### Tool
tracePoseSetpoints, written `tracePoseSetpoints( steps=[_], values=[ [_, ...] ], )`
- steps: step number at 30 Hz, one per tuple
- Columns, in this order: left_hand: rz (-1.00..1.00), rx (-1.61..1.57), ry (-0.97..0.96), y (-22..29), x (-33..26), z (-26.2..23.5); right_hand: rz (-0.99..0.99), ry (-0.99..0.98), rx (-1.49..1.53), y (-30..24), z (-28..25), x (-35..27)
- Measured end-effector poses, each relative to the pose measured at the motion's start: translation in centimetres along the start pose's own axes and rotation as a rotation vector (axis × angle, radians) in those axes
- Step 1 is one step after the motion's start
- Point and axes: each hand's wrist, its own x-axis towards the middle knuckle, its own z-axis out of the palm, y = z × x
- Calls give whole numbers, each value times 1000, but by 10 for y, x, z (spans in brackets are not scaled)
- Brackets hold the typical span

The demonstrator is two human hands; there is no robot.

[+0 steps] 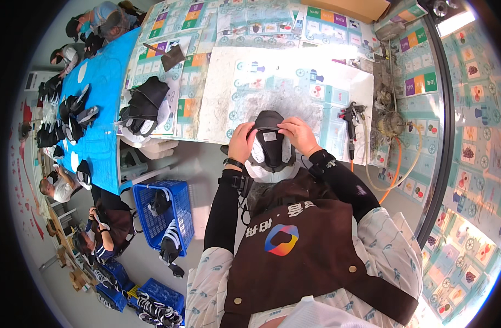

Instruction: The person is observed using a manual handheld punch tool to trim or punch edges on a shoe upper component at a workbench in a factory setting.

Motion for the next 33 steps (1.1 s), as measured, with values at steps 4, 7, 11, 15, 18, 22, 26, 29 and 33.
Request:
tracePoseSetpoints(
  steps=[4, 7, 11, 15, 18, 22, 26, 29, 33],
  values=[
    [78, 34, -21, -6, -3, -3, 106, -30, 66, 9, 1, -3],
    [65, 22, -23, -11, 2, 3, 98, -10, -38, 6, 6, -2],
    [-115, -8, -35, -16, 13, 27, 489, -54, -62, 2, 12, 7],
    [-437, 26, -227, -46, 25, 29, 548, -228, 56, 35, 19, 23],
    [-755, -580, -493, -61, 31, 13, 544, -370, 314, 35, 20, 24],
    [-784, -720, -400, -12, 60, -5, -69, -146, 44, -44, -21, 44],
    [-420, -638, -281, 53, 78, -54, 124, -72, -30, -35, -44, 59],
    [-303, -134, -179, 15, 51, -113, 286, 184, 208, -21, -53, 66],
    [-524, -313, -201, 38, 49, -108, 361, 178, 496, 22, -27, 41]
  ],
)
